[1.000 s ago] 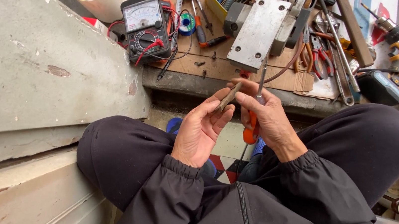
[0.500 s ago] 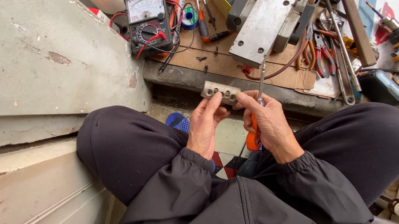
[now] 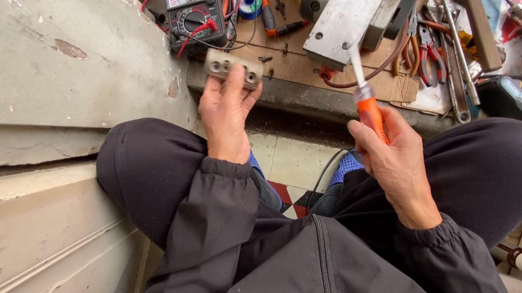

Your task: Repairing a wood planer by disassembling and adjusting its components using a screwdriver and other hand tools.

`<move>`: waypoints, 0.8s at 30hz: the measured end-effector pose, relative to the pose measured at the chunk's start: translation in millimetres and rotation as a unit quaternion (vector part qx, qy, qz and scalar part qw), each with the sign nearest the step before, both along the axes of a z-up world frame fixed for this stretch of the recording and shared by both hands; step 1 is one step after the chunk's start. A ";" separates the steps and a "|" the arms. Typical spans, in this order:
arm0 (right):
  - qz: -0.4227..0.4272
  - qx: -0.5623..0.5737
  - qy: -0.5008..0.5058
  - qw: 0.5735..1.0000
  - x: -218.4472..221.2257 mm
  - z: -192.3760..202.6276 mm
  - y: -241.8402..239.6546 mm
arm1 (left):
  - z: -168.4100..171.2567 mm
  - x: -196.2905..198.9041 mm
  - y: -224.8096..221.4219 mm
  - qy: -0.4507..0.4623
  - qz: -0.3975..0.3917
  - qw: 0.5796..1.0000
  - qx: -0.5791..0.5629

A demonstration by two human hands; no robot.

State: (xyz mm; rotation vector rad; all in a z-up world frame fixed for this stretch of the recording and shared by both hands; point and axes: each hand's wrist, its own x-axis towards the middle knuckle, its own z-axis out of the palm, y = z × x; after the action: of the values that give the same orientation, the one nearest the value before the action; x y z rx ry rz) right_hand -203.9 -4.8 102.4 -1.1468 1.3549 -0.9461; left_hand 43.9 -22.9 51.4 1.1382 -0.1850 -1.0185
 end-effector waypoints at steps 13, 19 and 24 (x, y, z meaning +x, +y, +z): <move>0.034 -0.117 0.116 0.986 -3.8 33.7 2.8 | -26.7 -18.4 -29.4 -0.040 -0.048 0.998 -0.008; 0.001 -0.153 0.084 0.985 9.3 39.0 3.7 | -33.9 -21.3 -33.6 -0.028 -0.070 0.997 -0.025; 0.002 -0.142 0.094 0.986 14.8 45.5 0.7 | -28.6 -24.1 -28.8 -0.033 -0.072 0.996 -0.035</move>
State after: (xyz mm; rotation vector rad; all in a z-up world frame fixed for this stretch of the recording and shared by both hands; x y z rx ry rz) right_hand -189.1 -4.1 147.8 -1.4843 1.3952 -1.0735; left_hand 19.8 -51.7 22.8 1.1063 -0.3567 -1.0935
